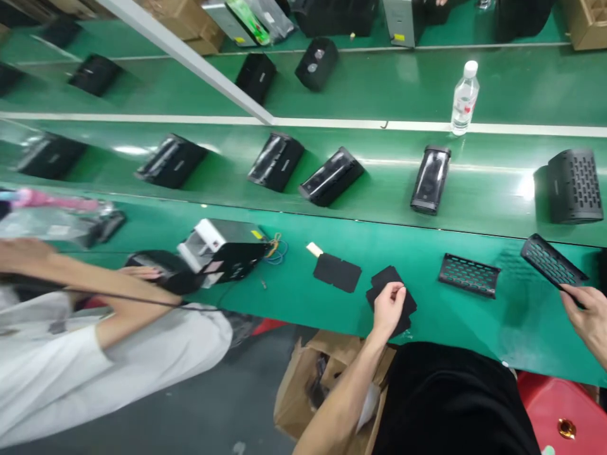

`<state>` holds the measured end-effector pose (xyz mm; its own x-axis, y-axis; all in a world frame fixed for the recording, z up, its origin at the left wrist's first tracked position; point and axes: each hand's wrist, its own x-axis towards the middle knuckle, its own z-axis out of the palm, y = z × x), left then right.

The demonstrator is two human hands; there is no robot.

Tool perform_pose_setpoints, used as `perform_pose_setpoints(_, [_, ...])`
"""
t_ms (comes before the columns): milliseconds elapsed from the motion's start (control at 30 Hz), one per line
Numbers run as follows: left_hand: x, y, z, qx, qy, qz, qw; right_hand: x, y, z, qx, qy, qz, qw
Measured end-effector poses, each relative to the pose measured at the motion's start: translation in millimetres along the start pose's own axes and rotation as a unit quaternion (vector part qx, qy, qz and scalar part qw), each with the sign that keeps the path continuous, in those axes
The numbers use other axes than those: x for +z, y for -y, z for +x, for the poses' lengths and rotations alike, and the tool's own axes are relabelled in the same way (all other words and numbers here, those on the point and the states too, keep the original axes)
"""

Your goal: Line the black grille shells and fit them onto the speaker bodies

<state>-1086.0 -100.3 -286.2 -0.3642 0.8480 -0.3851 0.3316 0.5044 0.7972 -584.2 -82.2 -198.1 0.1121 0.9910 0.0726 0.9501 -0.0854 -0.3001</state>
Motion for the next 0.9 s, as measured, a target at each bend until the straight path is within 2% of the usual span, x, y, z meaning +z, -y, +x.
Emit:
perform_pose_setpoints(100, [-6.2,11.8,2.9,0.001,-0.036,0.020,0.999,38.9,18.5,-20.7,-0.009,0.004,-0.008,1.000])
perform_pose_setpoints(167, [-21.9,26.3,3.9,-0.012,-0.083,0.036,0.996,53.0,48.6,-31.2,0.014,-0.017,0.010,1.000])
perform_pose_setpoints(200, [-29.9,33.9,3.1,-0.017,-0.105,0.044,0.993,58.7,73.1,-36.2,0.019,-0.008,0.040,0.999])
perform_pose_setpoints(233, [-36.4,40.8,1.3,-0.020,-0.123,0.052,0.991,65.3,104.0,-41.2,0.013,0.023,0.079,0.996])
perform_pose_setpoints(267, [-40.6,46.7,-1.4,-0.019,-0.137,0.061,0.989,73.9,140.2,-46.3,-0.011,0.100,0.136,0.986])
perform_pose_setpoints(300, [-42.2,51.4,-4.9,-0.015,-0.147,0.070,0.986,85.1,179.2,-51.3,-0.048,0.195,0.170,0.965])
perform_pose_setpoints(367, [-37.6,57.7,-13.1,0.001,-0.160,0.087,0.983,114.3,254.1,-59.4,-0.099,0.350,0.149,0.920])
perform_pose_setpoints(433, [-26.3,62.6,-21.5,0.029,-0.169,0.113,0.979,145.6,308.0,-63.0,-0.109,0.385,0.129,0.907])
perform_pose_setpoints(467, [-19.8,65.4,-25.3,0.048,-0.173,0.138,0.974,158.9,323.7,-62.9,-0.108,0.392,0.120,0.906])
perform_pose_setpoints(533, [-8.1,72.9,-31.2,0.088,-0.177,0.207,0.958,177.3,335.2,-59.4,-0.104,0.398,0.112,0.905])
perform_pose_setpoints(633, [2.3,84.7,-35.9,0.112,-0.171,0.290,0.935,185.9,324.3,-49.9,-0.091,0.408,0.125,0.900])
perform_pose_setpoints(800, [3.4,85.7,-37.1,0.091,-0.158,0.292,0.939,180.1,302.2,-37.8,-0.018,0.407,0.203,0.891])
perform_pose_setpoints(900, [0.6,78.7,-36.0,0.069,-0.147,0.264,0.951,168.5,288.9,-29.8,0.048,0.375,0.290,0.879])
